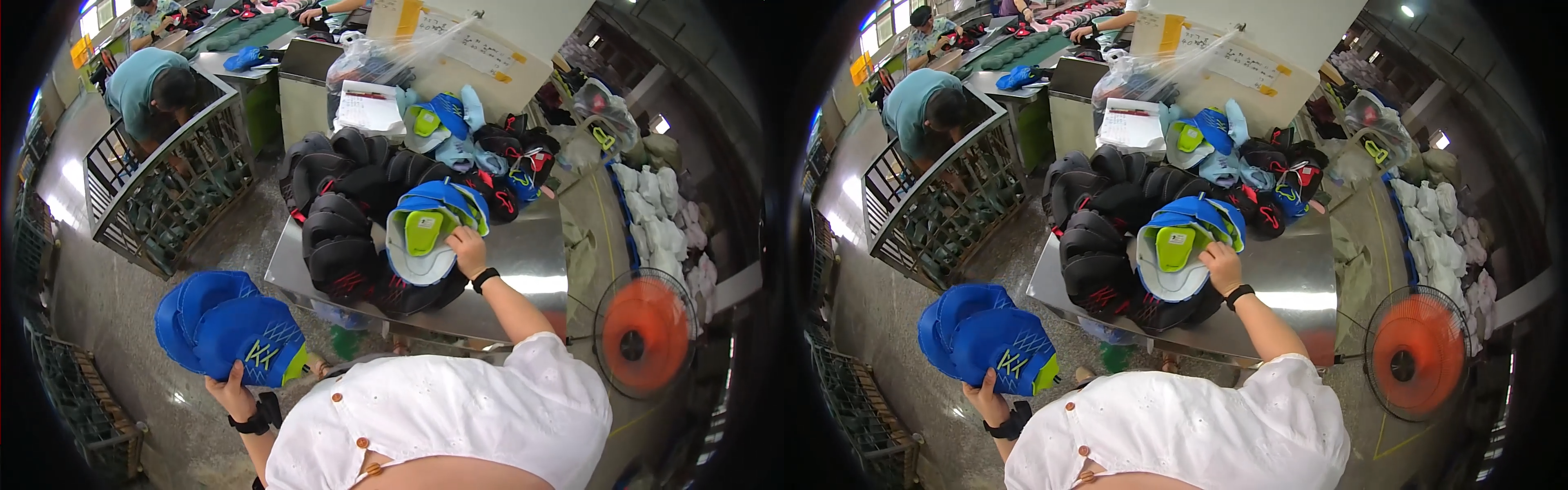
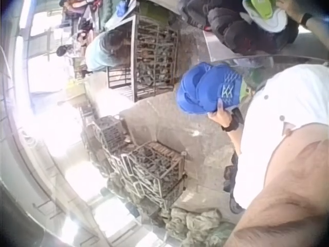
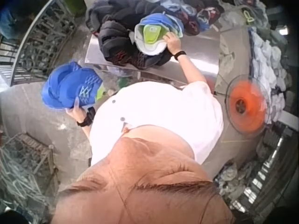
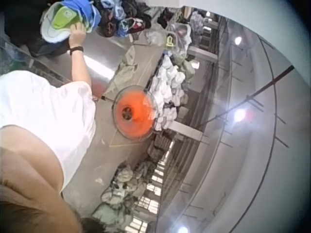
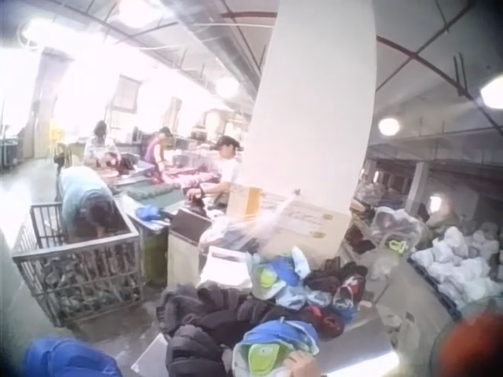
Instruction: Sort and organize various shoe upper components and inner linings on a metal workstation in a shoe factory.
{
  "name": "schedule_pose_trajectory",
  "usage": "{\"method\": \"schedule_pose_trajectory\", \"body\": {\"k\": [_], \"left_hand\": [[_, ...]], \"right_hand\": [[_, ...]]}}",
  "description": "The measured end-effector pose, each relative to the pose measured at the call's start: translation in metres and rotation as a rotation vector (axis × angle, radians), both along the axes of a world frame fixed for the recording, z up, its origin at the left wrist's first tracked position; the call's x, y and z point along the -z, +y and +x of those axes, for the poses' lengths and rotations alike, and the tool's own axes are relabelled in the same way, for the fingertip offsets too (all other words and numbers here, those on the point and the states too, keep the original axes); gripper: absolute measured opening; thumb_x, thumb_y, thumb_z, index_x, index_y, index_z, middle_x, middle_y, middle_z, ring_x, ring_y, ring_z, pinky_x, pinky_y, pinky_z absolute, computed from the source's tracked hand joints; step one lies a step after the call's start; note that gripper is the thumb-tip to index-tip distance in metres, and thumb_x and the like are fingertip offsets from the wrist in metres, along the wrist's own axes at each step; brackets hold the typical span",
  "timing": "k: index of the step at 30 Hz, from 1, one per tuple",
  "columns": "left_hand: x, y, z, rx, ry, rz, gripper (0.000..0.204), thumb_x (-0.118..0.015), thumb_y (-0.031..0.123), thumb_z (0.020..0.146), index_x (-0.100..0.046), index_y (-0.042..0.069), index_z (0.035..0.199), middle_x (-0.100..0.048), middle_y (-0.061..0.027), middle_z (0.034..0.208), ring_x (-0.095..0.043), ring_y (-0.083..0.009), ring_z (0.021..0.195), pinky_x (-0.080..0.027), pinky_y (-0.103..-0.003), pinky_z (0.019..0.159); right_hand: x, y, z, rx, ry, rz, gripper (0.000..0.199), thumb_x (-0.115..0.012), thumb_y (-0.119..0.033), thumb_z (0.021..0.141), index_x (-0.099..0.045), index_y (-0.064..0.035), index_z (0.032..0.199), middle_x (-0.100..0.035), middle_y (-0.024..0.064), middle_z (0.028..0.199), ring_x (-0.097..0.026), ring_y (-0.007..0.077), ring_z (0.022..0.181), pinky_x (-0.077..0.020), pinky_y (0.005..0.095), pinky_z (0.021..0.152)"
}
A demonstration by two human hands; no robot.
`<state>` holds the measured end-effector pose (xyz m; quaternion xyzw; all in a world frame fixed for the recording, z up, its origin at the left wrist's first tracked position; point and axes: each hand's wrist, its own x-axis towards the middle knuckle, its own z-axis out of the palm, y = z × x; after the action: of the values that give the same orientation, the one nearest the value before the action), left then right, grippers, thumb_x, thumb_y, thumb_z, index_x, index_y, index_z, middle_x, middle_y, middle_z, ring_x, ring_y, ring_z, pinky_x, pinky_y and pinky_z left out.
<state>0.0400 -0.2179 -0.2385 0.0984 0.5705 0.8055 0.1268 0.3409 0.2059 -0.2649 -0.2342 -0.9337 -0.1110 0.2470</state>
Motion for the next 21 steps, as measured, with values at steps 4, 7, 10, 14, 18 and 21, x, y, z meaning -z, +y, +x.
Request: {"method": "schedule_pose_trajectory", "body": {"k": [4, 7, 10, 14, 18, 21], "left_hand": [[0.008, -0.022, -0.014, 0.038, 0.002, -0.120, 0.034, -0.073, 0.007, 0.071, -0.059, -0.003, 0.100, -0.063, -0.0091, 0.095, -0.059, -0.0174, 0.084, -0.043, -0.030, 0.081], [0.011, -0.030, -0.013, 0.063, -0.003, -0.225, 0.034, -0.074, 0.007, 0.069, -0.060, -0.002, 0.099, -0.064, -0.0081, 0.094, -0.059, -0.0169, 0.082, -0.043, -0.028, 0.081], [0.024, -0.037, -0.003, 0.122, -0.001, -0.299, 0.031, -0.070, -0.001, 0.068, -0.061, -0.004, 0.097, -0.065, -0.0092, 0.095, -0.059, -0.0174, 0.084, -0.044, -0.029, 0.081], [0.024, -0.038, -0.010, 0.070, -0.059, -0.279, 0.032, -0.068, -0.004, 0.067, -0.061, -0.006, 0.098, -0.065, -0.0121, 0.095, -0.060, -0.0195, 0.084, -0.044, -0.030, 0.081], [0.016, -0.028, -0.026, 0.066, -0.029, -0.301, 0.032, -0.070, -0.004, 0.065, -0.062, -0.007, 0.096, -0.065, -0.0129, 0.093, -0.060, -0.0214, 0.083, -0.045, -0.031, 0.081], [0.026, -0.022, -0.042, 0.085, 0.076, -0.346, 0.034, -0.071, -0.004, 0.064, -0.062, -0.007, 0.096, -0.066, -0.0135, 0.093, -0.061, -0.0211, 0.082, -0.045, -0.030, 0.081]], "right_hand": [[0.005, 0.000, 0.003, 0.027, -0.018, 0.023, 0.005, -0.054, -0.012, 0.071, -0.058, -0.0124, 0.074, -0.052, 0.0043, 0.080, -0.054, 0.0231, 0.079, -0.0439, 0.0346, 0.067], [0.007, -0.001, 0.002, 0.056, -0.023, 0.030, 0.005, -0.055, -0.012, 0.071, -0.059, -0.0127, 0.075, -0.052, 0.0040, 0.080, -0.054, 0.0229, 0.080, -0.0439, 0.0344, 0.067], [0.008, -0.002, 0.002, 0.080, -0.034, 0.047, 0.005, -0.055, -0.012, 0.072, -0.059, -0.0132, 0.075, -0.052, 0.0039, 0.081, -0.054, 0.0230, 0.080, -0.0439, 0.0343, 0.068], [0.010, -0.002, 0.002, 0.084, -0.058, 0.065, 0.005, -0.055, -0.013, 0.072, -0.058, -0.0140, 0.075, -0.052, 0.0035, 0.082, -0.054, 0.0227, 0.081, -0.0441, 0.0344, 0.068], [0.024, 0.005, 0.008, 0.100, -0.068, 0.054, 0.005, -0.055, -0.013, 0.071, -0.058, -0.0139, 0.075, -0.052, 0.0038, 0.083, -0.054, 0.0226, 0.082, -0.0443, 0.0346, 0.068], [0.026, 0.008, 0.008, 0.088, -0.041, 0.068, 0.006, -0.055, -0.012, 0.071, -0.058, -0.0134, 0.075, -0.052, 0.0043, 0.083, -0.054, 0.0230, 0.082, -0.0444, 0.0346, 0.067]]}}
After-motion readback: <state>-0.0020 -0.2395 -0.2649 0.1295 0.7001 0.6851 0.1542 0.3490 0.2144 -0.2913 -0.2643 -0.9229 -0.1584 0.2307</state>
